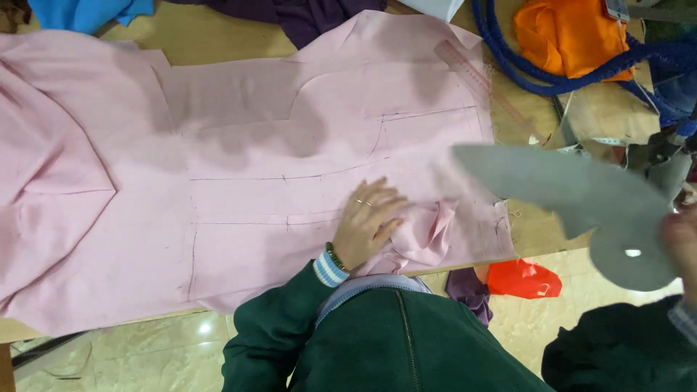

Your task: Measuring pink fabric with a tape measure, marking lines with a ruler and a French curve, and then cutting the fabric along the marked lines with large scissors.

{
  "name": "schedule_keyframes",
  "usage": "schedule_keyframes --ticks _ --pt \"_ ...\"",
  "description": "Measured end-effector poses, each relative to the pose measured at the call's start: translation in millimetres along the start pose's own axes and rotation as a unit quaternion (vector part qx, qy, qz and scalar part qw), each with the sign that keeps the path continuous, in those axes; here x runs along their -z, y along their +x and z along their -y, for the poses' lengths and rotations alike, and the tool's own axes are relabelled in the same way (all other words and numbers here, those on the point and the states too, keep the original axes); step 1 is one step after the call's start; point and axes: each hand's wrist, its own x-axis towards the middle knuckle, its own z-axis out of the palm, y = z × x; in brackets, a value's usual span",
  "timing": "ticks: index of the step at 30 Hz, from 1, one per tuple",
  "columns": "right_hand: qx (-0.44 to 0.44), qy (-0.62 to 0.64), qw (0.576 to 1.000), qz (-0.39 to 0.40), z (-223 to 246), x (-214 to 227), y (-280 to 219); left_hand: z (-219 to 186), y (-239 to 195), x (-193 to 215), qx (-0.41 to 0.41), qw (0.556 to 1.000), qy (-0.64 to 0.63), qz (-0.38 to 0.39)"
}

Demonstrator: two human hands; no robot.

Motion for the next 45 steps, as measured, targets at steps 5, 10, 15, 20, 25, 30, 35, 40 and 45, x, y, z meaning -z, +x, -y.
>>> schedule_keyframes --ticks 5,10,15,20,25,30,35,40,45 --pt "0.038 0.011 0.996 0.077 167.2 -112.7 47.0 -14.5 25.1 21.7 -0.003 0.996 0.085 -0.024" --pt "0.12 0.031 0.988 0.094 193.9 -208.0 110.7 16.8 -1.1 7.8 0.165 0.984 -0.011 0.063" --pt "0.096 0.029 0.995 0.005 199.0 -266.0 129.7 94.4 -22.9 24.3 0.243 0.966 0.092 0.011" --pt "0.112 0.014 0.994 0.011 218.6 -306.9 104.0 99.4 -16.1 56.9 0.189 0.959 0.212 0.009" --pt "0.057 0.376 0.919 0.105 256.0 -320.5 86.9 49.9 -13.0 48.6 -0.172 0.921 0.344 -0.058" --pt "-0.019 0.459 0.882 0.104 262.4 -330.5 100.0 44.0 -14.2 39.2 -0.164 0.914 0.363 -0.079" --pt "-0.105 0.473 0.867 0.12 234.7 -347.4 112.9 28.8 4.5 66.3 0.04 0.97 0.226 0.084" --pt "-0.081 0.453 0.88 0.115 195.2 -391.1 132.9 66.4 -13.9 55.0 0.167 0.974 0.153 0.008" --pt "-0.003 0.321 0.945 0.058 212.5 -374.6 132.1 125.2 -5.6 81.6 0.164 0.968 0.186 0.038"
